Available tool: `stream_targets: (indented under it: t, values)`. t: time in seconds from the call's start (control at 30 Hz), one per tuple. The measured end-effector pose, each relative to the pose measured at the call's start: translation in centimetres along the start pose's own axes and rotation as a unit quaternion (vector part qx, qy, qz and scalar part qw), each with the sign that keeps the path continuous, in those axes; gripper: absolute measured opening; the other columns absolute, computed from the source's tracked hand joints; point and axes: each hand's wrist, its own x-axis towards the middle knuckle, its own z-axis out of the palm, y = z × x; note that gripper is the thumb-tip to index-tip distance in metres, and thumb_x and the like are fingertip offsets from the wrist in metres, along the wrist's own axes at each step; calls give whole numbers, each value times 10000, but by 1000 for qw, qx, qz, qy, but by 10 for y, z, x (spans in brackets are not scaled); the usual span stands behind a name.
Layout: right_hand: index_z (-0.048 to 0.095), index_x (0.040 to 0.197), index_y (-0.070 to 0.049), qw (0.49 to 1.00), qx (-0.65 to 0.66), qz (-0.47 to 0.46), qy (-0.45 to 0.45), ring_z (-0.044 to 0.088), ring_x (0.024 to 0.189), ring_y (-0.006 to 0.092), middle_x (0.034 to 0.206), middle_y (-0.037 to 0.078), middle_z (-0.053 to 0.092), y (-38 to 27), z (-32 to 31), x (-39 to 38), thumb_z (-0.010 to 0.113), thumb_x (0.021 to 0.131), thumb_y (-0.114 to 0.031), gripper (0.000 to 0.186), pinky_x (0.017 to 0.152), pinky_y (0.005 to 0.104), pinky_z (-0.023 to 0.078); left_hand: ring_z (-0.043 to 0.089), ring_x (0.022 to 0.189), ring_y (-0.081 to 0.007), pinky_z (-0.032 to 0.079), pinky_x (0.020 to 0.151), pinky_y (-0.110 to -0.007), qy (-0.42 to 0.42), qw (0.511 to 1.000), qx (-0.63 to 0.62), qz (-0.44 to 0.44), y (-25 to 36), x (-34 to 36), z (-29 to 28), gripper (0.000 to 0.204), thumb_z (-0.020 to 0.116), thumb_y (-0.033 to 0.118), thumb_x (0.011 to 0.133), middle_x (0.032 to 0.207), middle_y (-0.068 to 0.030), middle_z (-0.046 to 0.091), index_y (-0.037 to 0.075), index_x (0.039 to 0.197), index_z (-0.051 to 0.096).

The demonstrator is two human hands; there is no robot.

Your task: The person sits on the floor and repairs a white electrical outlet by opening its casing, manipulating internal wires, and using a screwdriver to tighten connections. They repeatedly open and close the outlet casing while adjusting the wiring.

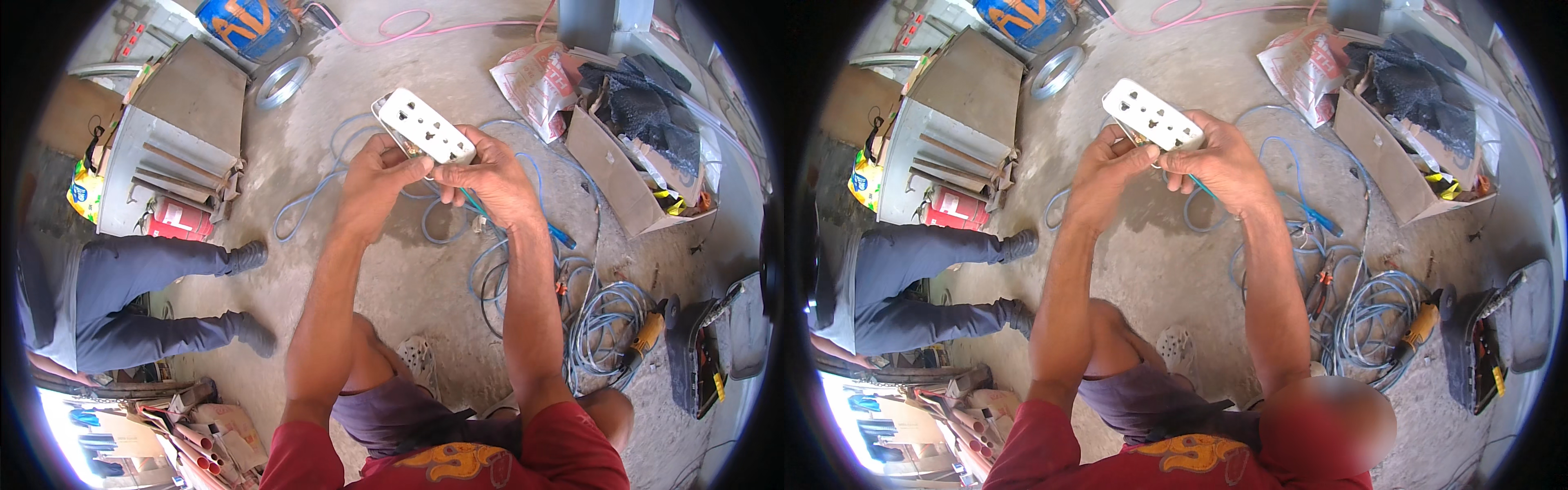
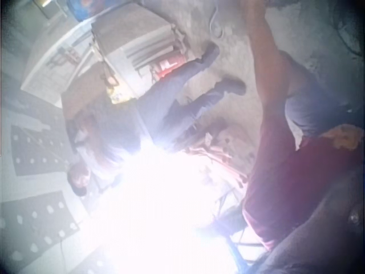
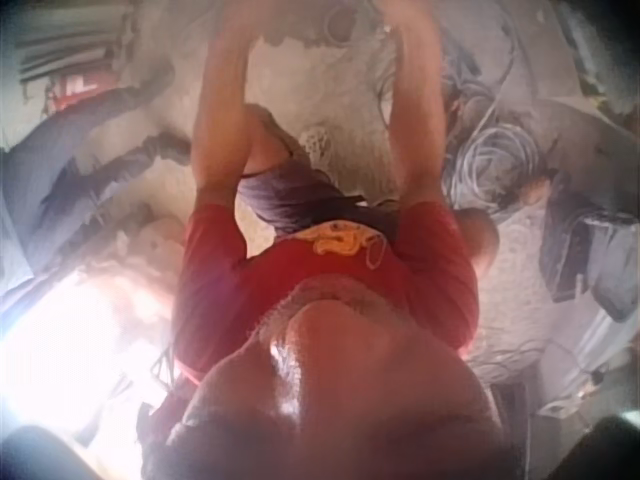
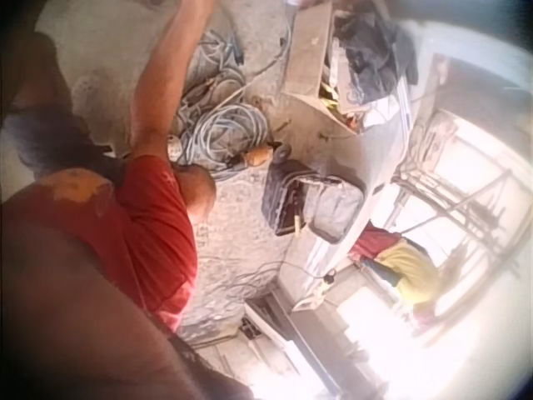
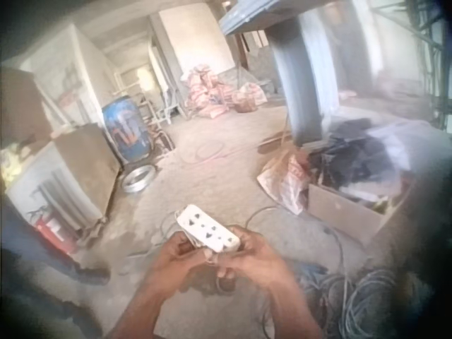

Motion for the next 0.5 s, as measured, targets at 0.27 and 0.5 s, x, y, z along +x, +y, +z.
stream_targets:
  t: [0.27,0.5]
  values:
    - [474,1135,60,998,7,-12,54,653,660,190,902,160,666,-5,3,-5,740,808,-90,447,578,299,540,640,989,-166,518,897,-319,73,995,-63,11,4,0,8,483,707,149,881,1060,-131,673,-45,1260,478]
    - [481,1039,35,997,3,-54,61,647,673,175,849,124,641,-2,8,-5,722,812,-27,336,588,289,533,652,971,-186,524,831,-284,62,997,-28,44,6,-2,11,501,661,32,871,1067,-181,669,-90,1305,444]
